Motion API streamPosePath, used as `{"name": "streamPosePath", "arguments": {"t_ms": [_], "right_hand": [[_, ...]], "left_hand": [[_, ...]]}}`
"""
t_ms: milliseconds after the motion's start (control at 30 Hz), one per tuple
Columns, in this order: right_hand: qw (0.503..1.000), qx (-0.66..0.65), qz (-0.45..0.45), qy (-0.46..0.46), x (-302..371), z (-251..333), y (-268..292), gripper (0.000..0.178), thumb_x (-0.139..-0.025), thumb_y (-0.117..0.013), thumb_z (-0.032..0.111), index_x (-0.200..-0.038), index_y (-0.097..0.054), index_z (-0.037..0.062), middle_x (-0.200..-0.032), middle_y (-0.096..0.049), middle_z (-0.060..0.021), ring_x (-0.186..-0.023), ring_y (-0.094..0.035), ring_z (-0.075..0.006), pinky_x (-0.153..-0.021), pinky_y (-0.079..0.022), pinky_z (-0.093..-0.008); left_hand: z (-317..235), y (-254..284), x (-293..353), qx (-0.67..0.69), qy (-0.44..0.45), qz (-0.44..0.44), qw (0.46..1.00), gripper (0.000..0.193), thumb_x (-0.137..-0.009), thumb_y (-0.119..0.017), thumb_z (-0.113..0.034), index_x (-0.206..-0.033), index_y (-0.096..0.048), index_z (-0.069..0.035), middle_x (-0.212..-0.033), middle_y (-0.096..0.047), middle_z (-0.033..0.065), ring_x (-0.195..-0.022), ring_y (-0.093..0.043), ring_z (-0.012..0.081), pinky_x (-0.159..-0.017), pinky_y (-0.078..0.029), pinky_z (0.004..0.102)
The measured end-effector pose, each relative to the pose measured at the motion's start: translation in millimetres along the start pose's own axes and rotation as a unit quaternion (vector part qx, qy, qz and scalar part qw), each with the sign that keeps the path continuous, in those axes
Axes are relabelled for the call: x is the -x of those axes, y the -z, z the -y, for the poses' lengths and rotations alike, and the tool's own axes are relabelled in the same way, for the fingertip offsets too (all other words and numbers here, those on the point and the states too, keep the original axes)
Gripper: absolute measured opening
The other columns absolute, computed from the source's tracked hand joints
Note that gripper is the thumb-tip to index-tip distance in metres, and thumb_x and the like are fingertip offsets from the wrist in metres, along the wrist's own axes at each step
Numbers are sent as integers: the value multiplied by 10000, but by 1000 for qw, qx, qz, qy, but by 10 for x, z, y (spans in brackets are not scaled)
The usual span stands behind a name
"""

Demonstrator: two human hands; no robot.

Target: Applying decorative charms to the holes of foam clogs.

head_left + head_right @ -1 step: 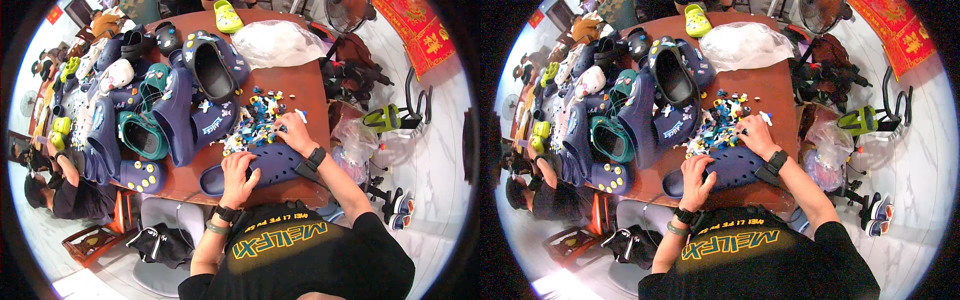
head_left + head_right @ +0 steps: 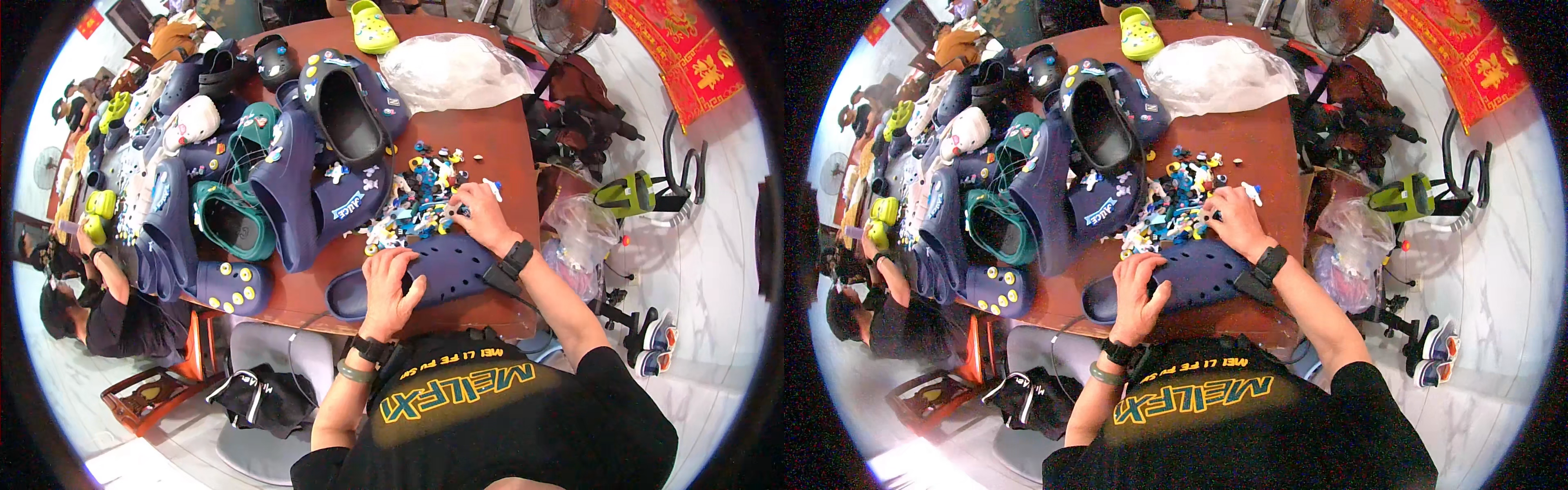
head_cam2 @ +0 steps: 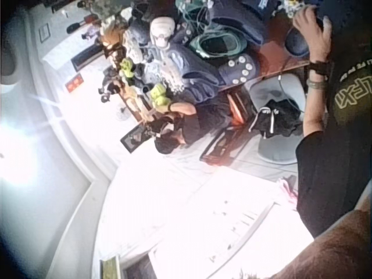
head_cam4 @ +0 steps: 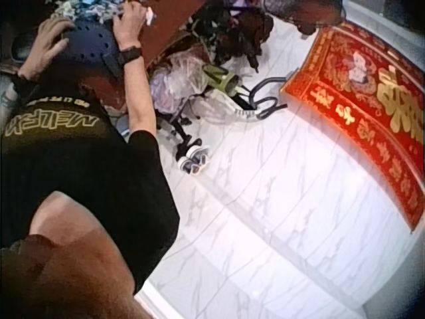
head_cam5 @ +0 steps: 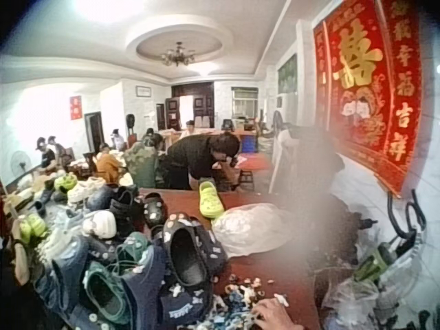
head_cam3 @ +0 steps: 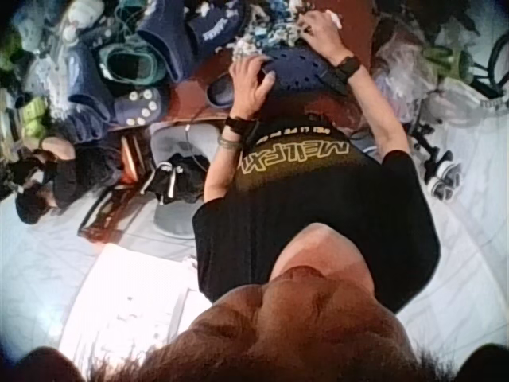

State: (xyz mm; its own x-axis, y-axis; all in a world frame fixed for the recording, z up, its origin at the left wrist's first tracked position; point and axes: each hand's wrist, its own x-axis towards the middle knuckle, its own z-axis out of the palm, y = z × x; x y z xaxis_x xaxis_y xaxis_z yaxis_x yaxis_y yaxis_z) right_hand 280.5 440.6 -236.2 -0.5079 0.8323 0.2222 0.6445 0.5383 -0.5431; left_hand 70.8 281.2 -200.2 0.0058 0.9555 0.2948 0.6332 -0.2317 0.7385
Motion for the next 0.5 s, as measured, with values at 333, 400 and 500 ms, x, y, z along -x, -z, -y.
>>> {"name": "streamPosePath", "arguments": {"t_ms": [333,400,500], "right_hand": [[994,66,4,83,10,20,30,338,-693,-734,83,-987,-572,122,-1074,-580,-53,-1101,-492,-279,-951,-362,-421],[990,91,-10,107,19,119,70,331,-700,-720,75,-990,-565,117,-1072,-573,-55,-1102,-488,-275,-950,-359,-423],[982,123,-17,143,37,126,69,310,-722,-691,58,-998,-559,106,-1049,-567,-61,-1086,-491,-273,-947,-353,-428]], "left_hand": [[35,-66,46,43,109,-88,989,416,-900,-561,-172,-1275,-504,-2,-1133,-594,136,-1098,-499,307,-1033,-309,425],[35,-65,46,38,108,-83,990,409,-909,-557,-178,-1276,-508,-5,-1127,-599,131,-1097,-499,304,-1034,-307,424],[38,-68,50,30,104,-77,991,399,-911,-561,-179,-1271,-517,-11,-1124,-604,126,-1095,-499,302,-1031,-311,424]]}}
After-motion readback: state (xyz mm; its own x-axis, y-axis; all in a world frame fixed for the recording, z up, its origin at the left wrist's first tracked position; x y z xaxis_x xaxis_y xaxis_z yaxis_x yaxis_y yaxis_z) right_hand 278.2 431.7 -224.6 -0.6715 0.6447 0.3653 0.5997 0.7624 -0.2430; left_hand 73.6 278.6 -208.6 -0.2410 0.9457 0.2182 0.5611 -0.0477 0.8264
